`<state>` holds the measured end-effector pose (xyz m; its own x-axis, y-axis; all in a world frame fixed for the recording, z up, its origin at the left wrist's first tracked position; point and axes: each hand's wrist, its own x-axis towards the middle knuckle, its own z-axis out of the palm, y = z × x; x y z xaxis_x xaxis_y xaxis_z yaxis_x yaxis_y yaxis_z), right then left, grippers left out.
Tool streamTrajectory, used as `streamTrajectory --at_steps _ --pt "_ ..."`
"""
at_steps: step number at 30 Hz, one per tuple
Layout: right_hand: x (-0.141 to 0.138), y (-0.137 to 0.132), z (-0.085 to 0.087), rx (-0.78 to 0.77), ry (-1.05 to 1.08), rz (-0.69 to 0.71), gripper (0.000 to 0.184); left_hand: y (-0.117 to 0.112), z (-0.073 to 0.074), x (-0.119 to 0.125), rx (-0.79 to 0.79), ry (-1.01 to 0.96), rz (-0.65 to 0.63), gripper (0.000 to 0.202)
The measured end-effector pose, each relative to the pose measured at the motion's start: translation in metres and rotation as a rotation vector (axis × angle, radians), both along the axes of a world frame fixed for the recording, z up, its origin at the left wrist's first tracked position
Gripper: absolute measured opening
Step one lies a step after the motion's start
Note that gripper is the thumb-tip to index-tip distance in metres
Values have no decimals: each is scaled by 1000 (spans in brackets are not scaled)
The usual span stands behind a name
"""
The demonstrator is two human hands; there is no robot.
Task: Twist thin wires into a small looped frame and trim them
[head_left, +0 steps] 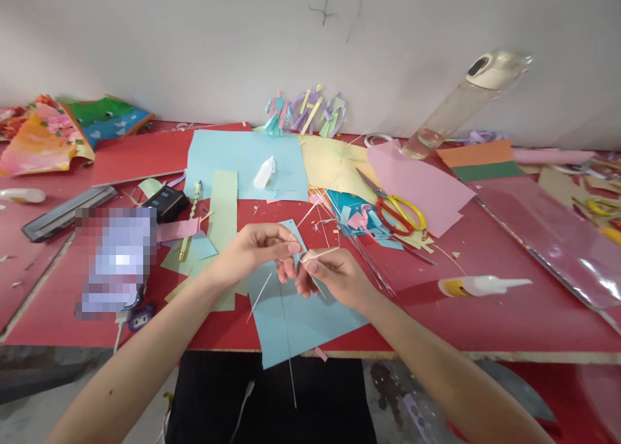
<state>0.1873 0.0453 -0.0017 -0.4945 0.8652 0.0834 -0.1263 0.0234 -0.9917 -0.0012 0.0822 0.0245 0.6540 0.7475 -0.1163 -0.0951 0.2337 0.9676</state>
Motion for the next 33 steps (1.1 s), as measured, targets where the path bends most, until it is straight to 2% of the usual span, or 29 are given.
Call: streamTrajectory --at_steps 5,7,9,11,13,16,18,21,26,30,33 --pt "10 -4 4 242 -238 65 45 7 -2 -7 11 -41 120 15" --pt "14 -6 5 322 -277 38 47 7 -2 -8 0 -80 164 12" --pt "15 -9 7 475 -407 12 40 7 -2 -9 -8 -97 204 12" --pt "13 -14 8 743 -612 8 26 6 -2 -9 -14 -113 220 11" --pt "9 -20 9 1106 -825 64 20 6 -2 -9 -17 -123 220 12" --pt "0 -25 14 1579 -1005 281 22 7 -5 -9 -12 -130 211 12" --pt "-7 -25 19 1742 -1001 411 21 8 -6 -10 -19 -134 223 11" --pt "-18 -21 28 1857 -945 513 20 9 -7 -11 -38 -132 253 12" --pt "-32 -14 37 1912 -966 651 15 10 -6 -12 -31 -153 267 15" --pt "-32 -17 41 1918 -871 564 15 10 -5 -16 4 -148 299 17" --pt "-19 -33 50 1845 -759 355 18 10 -4 -18 42 -129 332 16"
